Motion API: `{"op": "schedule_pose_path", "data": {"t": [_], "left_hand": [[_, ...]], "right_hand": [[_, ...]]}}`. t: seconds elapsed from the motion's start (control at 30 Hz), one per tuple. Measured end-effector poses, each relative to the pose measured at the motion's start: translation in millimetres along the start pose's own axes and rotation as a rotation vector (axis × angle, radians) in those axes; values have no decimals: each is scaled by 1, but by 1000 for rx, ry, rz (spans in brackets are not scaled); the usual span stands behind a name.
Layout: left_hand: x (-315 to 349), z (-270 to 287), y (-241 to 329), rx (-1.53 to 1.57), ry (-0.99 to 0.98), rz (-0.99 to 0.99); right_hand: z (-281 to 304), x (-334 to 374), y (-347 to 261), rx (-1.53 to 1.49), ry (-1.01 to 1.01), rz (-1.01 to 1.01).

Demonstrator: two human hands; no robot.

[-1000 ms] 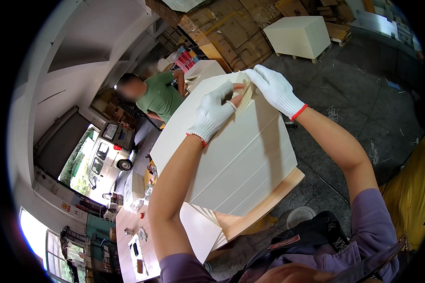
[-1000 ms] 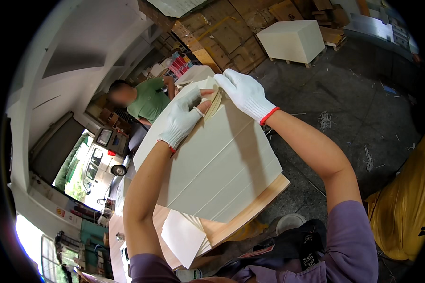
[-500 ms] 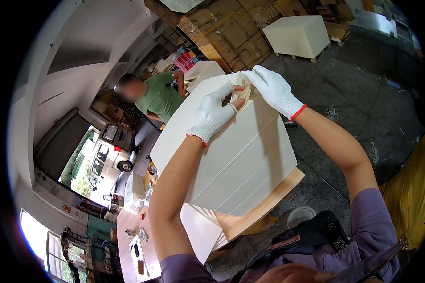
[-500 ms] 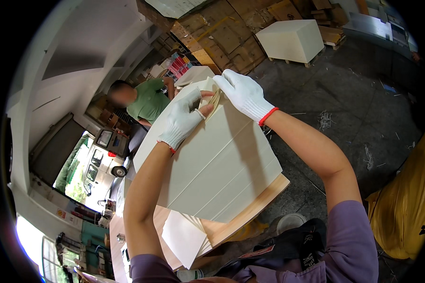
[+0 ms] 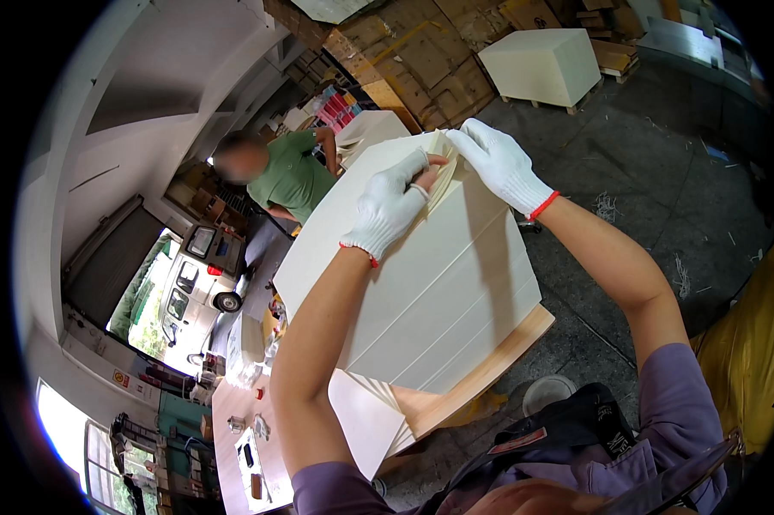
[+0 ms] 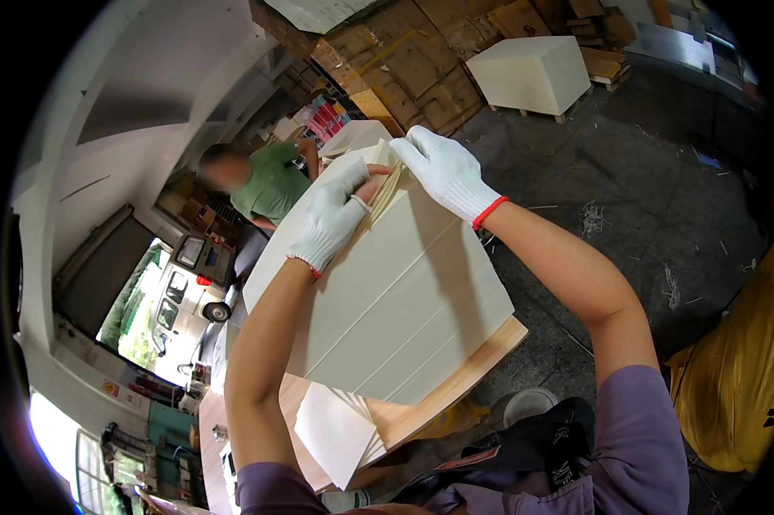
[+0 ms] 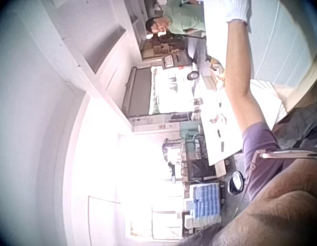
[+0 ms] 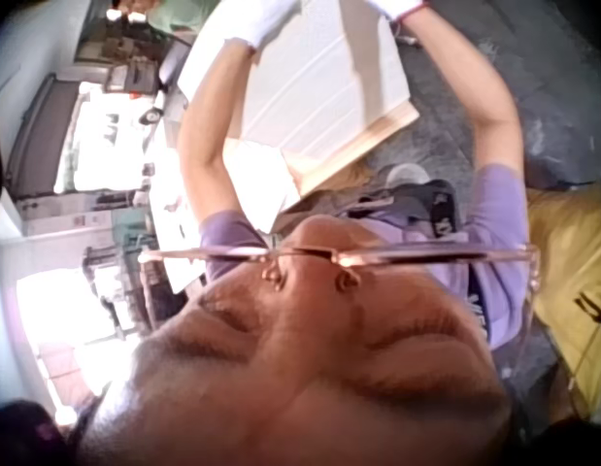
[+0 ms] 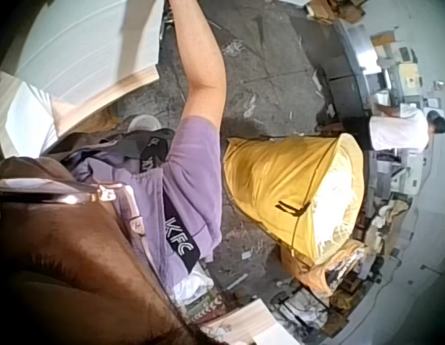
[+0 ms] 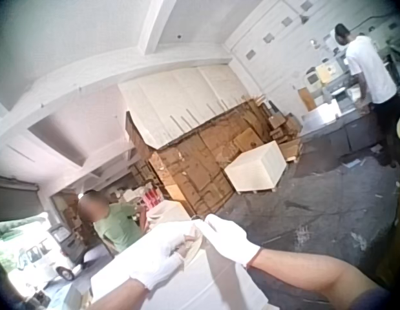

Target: The person sands the edges of stacked white foam blocks using a sanding block. They repeatedly rub the sanding block along the top edges and corners, then lift and reposition the stack to continue sanding different sections.

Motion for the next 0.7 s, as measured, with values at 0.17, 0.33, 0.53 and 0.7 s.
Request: {"op": "schedule_pose_path", "data": {"t": [0.17,0.33,0.53,0.7], "left_hand": [[-5,1,-5,-118,50,-78],[-5,0,-6,-84,24,-49],[14,0,30,-309,140,-228],[18,3,13,-257,193,-100]], "right_hand": [[0,0,-3,-19,19,18],[0,2,-2,-38,2,0],[18,8,-7,-34,33,15],[23,12,-3,299,-146,-147]]}}
Point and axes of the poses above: each hand's wrist, its own x-axis away from the middle knuckle, its own z-axis out of the back of the hand, y = z × x, the point moved 9 cm from there along -x, towards the middle knuckle, and after that the axes turned 15 degrees about -y, right-handed, at the moved point
